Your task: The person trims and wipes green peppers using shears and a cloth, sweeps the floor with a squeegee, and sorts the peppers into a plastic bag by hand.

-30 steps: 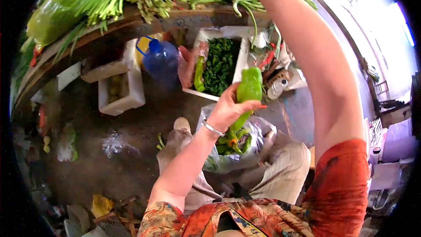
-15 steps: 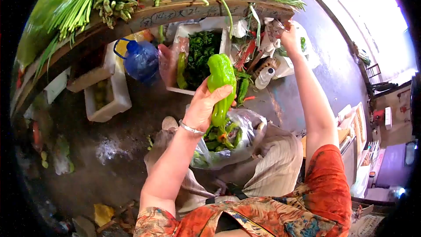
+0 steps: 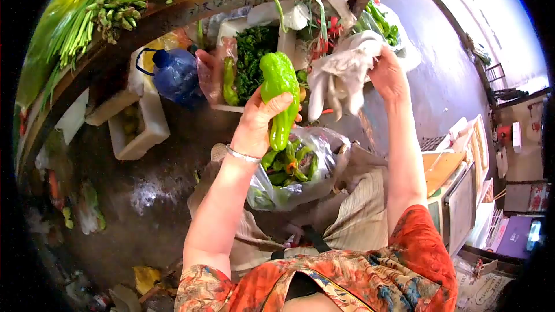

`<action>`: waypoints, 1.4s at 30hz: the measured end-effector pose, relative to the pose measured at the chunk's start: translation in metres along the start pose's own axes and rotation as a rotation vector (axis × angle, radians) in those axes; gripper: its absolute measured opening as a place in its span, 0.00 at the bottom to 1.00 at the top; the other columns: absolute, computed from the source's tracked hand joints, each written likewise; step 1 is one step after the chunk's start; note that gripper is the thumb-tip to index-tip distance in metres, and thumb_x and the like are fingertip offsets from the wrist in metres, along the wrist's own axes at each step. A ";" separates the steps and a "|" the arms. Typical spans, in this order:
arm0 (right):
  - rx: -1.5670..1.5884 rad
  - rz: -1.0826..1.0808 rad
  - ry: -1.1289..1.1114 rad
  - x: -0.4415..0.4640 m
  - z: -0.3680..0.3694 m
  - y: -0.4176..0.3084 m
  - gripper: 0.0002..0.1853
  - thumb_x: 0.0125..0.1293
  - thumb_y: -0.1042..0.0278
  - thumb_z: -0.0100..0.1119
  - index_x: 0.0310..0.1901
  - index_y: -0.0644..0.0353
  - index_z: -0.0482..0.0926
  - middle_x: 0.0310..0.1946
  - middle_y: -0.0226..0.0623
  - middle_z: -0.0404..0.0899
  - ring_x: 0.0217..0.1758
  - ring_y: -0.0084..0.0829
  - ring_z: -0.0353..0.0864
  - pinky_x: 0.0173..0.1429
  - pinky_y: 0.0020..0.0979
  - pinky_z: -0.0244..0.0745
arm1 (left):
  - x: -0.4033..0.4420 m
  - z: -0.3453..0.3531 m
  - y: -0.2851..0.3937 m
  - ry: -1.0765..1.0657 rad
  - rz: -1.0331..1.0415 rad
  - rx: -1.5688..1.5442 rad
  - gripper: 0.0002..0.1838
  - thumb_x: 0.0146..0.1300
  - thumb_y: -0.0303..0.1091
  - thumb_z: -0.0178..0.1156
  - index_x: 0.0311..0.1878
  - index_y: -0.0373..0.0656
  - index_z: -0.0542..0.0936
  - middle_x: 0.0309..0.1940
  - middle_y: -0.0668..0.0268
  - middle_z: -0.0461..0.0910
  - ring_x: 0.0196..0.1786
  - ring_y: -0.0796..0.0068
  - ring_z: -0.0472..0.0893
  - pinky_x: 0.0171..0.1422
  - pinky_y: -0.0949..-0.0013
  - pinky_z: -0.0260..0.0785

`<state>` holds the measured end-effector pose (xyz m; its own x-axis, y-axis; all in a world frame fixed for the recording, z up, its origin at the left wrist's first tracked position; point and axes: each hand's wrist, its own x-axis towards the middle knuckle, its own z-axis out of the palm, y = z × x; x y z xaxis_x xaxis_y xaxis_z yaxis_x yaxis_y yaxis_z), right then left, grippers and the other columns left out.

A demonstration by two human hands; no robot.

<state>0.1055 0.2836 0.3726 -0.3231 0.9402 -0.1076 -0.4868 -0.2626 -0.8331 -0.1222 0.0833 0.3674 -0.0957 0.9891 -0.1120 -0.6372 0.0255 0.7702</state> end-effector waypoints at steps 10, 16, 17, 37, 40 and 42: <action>0.430 0.069 -0.084 -0.053 -0.015 0.031 0.20 0.72 0.59 0.46 0.56 0.65 0.71 0.55 0.41 0.75 0.59 0.39 0.73 0.64 0.44 0.67 | 0.005 0.001 -0.010 -0.023 -0.029 -0.014 0.21 0.67 0.47 0.52 0.51 0.38 0.73 0.36 0.58 0.80 0.37 0.65 0.80 0.42 0.65 0.72; 0.516 -0.062 -0.053 -0.063 -0.012 -0.001 0.20 0.72 0.57 0.44 0.58 0.63 0.70 0.57 0.43 0.73 0.61 0.42 0.71 0.66 0.47 0.64 | 0.008 -0.001 -0.010 0.035 -0.047 -0.006 0.22 0.66 0.47 0.52 0.52 0.38 0.73 0.37 0.57 0.80 0.37 0.64 0.80 0.42 0.65 0.73; 0.517 -0.077 -0.085 -0.075 -0.001 -0.017 0.21 0.73 0.57 0.41 0.59 0.62 0.69 0.59 0.44 0.71 0.61 0.44 0.70 0.66 0.48 0.63 | 0.008 -0.001 -0.011 0.037 -0.049 -0.008 0.22 0.66 0.47 0.52 0.52 0.38 0.73 0.37 0.57 0.80 0.37 0.64 0.80 0.42 0.65 0.73; -2.719 -1.093 -0.320 -0.082 0.052 0.037 0.33 0.58 0.57 0.46 0.65 0.62 0.61 0.63 0.46 0.63 0.68 0.46 0.59 0.76 0.45 0.46 | 0.010 0.007 -0.011 0.042 -0.038 0.038 0.21 0.66 0.47 0.52 0.50 0.38 0.73 0.35 0.57 0.80 0.35 0.65 0.80 0.40 0.66 0.72; -2.549 -0.909 -0.449 -0.111 0.098 0.012 0.30 0.57 0.59 0.46 0.61 0.67 0.63 0.59 0.48 0.65 0.64 0.48 0.62 0.73 0.48 0.49 | 0.009 0.007 -0.011 0.063 -0.074 0.030 0.20 0.66 0.45 0.52 0.53 0.40 0.73 0.38 0.59 0.80 0.37 0.66 0.80 0.41 0.65 0.73; -2.513 -0.869 -0.432 -0.106 0.092 0.014 0.30 0.57 0.60 0.46 0.61 0.67 0.64 0.59 0.48 0.65 0.63 0.47 0.63 0.72 0.48 0.50 | 0.008 0.013 -0.009 0.070 -0.060 0.010 0.20 0.66 0.44 0.52 0.54 0.40 0.72 0.39 0.60 0.80 0.38 0.67 0.80 0.42 0.64 0.74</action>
<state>0.0581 0.1607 0.4227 -0.8346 0.5310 0.1466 0.5258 0.6886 0.4994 -0.1075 0.0932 0.3677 -0.1113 0.9731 -0.2018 -0.6362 0.0862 0.7667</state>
